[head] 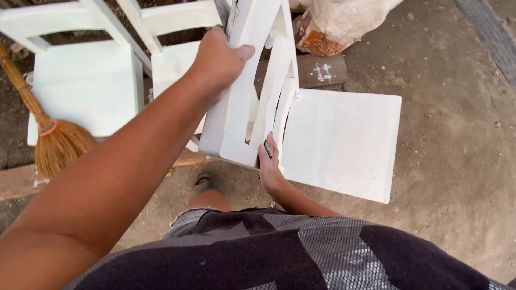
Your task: Sand the backrest of a white wooden chair using sandpaper.
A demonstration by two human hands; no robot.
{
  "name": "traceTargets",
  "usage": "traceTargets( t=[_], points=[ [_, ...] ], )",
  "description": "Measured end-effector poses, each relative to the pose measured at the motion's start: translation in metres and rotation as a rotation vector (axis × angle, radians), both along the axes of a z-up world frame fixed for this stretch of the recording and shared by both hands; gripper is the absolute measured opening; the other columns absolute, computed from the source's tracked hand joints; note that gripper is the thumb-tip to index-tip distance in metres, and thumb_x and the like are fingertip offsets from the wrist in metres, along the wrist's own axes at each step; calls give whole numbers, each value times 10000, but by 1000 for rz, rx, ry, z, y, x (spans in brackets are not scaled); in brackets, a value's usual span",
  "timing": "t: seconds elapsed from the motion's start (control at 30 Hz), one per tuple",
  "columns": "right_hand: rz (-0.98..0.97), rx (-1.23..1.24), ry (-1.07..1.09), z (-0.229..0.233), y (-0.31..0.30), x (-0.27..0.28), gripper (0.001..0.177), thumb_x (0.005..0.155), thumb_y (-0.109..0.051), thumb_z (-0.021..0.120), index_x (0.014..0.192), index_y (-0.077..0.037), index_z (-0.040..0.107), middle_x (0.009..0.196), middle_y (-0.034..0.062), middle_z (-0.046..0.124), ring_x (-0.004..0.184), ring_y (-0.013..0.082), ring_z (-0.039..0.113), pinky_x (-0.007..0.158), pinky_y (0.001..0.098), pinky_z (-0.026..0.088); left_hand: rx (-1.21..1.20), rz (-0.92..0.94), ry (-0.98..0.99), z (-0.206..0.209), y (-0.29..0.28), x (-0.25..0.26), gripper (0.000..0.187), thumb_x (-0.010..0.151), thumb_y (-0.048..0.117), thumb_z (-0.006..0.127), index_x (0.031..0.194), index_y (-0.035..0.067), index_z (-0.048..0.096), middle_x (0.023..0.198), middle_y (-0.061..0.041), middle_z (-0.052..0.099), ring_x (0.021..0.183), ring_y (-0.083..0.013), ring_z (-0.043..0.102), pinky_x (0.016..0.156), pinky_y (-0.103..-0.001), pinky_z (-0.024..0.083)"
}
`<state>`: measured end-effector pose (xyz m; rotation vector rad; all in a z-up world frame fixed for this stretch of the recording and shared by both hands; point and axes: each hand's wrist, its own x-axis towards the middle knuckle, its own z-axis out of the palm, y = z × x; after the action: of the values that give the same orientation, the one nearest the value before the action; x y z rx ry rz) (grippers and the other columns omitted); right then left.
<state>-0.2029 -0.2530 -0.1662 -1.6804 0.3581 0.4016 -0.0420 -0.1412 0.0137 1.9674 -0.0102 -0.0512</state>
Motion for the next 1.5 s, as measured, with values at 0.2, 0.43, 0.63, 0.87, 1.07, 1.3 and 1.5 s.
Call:
traceTargets(
  t=[0.2,0.43,0.63,0.87,1.07,1.3,1.5],
  points=[
    [-107,301,-163,-89,-27,116,705,1051,-461,222,1628,-202,-89,1699,154,63,1541,297,211,1239,421,231,44,-182,-1,-14,10,18,514,937,225,708,1245,-103,461,1115,-248,672,986,-305,723,817,-420,605],
    [-341,205,-604,-101,-20,288,646,1118,-460,240,1621,-67,140,1583,158,395,1409,275,451,1168,365,396,84,-154,-15,-30,44,32,510,938,239,711,1229,-108,475,1148,-276,678,1039,-315,711,885,-411,575],
    [-155,185,-437,-70,26,70,675,1093,-411,191,1639,-38,53,1700,160,146,1555,268,128,1257,371,147,-193,-128,264,-4,41,13,552,846,212,689,1239,-86,440,1125,-277,670,979,-343,725,787,-447,624],
    [-116,78,-404,-51,7,137,687,1089,-434,162,1644,-54,23,1704,141,157,1568,261,178,1264,361,173,-248,-163,133,-26,29,26,528,856,160,701,1220,-118,439,1073,-275,671,963,-330,729,809,-442,633],
    [-230,350,-584,-77,-24,302,659,1100,-423,236,1640,-124,3,1626,170,318,1448,289,406,1217,390,364,-238,-114,271,-1,55,20,497,835,171,663,1195,-98,451,1030,-252,666,888,-325,734,702,-469,638],
    [-92,14,-370,-32,52,70,659,1065,-303,219,1634,-65,-10,1737,121,-14,1597,264,3,1272,385,54,-165,-74,264,-1,62,21,512,851,170,667,1236,-86,447,1067,-252,668,899,-318,744,736,-447,639],
    [-133,-48,-355,-96,16,140,664,1090,-394,212,1628,-35,61,1720,145,79,1590,268,78,1272,372,101,-113,-93,145,-21,61,29,552,848,199,705,1252,-102,480,1087,-243,696,952,-297,727,817,-371,601]
  ],
)
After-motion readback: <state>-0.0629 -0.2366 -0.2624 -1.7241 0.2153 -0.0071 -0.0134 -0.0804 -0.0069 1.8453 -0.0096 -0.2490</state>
